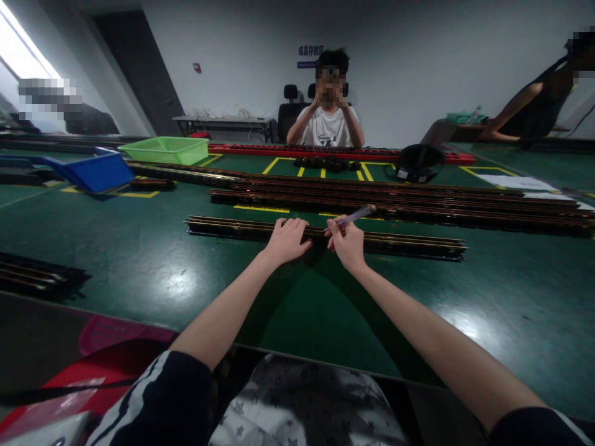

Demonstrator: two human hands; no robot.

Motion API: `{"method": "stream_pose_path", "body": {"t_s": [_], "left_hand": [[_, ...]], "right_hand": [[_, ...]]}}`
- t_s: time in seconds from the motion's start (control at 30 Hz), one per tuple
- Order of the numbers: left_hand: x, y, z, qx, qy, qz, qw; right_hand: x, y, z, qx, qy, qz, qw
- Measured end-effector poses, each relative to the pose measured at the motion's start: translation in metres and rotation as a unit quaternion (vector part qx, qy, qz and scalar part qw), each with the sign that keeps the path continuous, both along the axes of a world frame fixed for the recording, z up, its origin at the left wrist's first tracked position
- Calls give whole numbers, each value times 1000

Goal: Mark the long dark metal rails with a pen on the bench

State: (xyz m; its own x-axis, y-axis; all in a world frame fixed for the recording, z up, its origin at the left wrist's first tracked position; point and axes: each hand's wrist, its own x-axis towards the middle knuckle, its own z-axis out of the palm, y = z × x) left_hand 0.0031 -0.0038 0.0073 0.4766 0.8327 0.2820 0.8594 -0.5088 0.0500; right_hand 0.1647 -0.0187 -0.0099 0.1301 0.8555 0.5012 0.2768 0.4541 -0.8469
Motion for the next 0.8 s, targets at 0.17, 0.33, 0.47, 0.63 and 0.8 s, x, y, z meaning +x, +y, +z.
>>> {"method": "stream_pose_path", "body": {"t_s": [0.17, 0.33, 0.47, 0.63, 0.8], "left_hand": [[2, 0, -1, 10, 4, 10, 1000], [5, -1, -1, 25, 20, 20, 999], [6, -1, -1, 30, 24, 22, 999], [5, -1, 1, 21, 20, 18, 999], [3, -1, 1, 25, 16, 23, 999]], "right_hand": [[0, 1, -1, 1, 1, 1, 1000], [0, 1, -1, 1, 9, -6, 1000], [-1, 1, 0, 1, 12, -5, 1000], [-2, -1, 1, 1, 19, -3, 1000], [-2, -1, 1, 2, 20, 2, 1000]]}}
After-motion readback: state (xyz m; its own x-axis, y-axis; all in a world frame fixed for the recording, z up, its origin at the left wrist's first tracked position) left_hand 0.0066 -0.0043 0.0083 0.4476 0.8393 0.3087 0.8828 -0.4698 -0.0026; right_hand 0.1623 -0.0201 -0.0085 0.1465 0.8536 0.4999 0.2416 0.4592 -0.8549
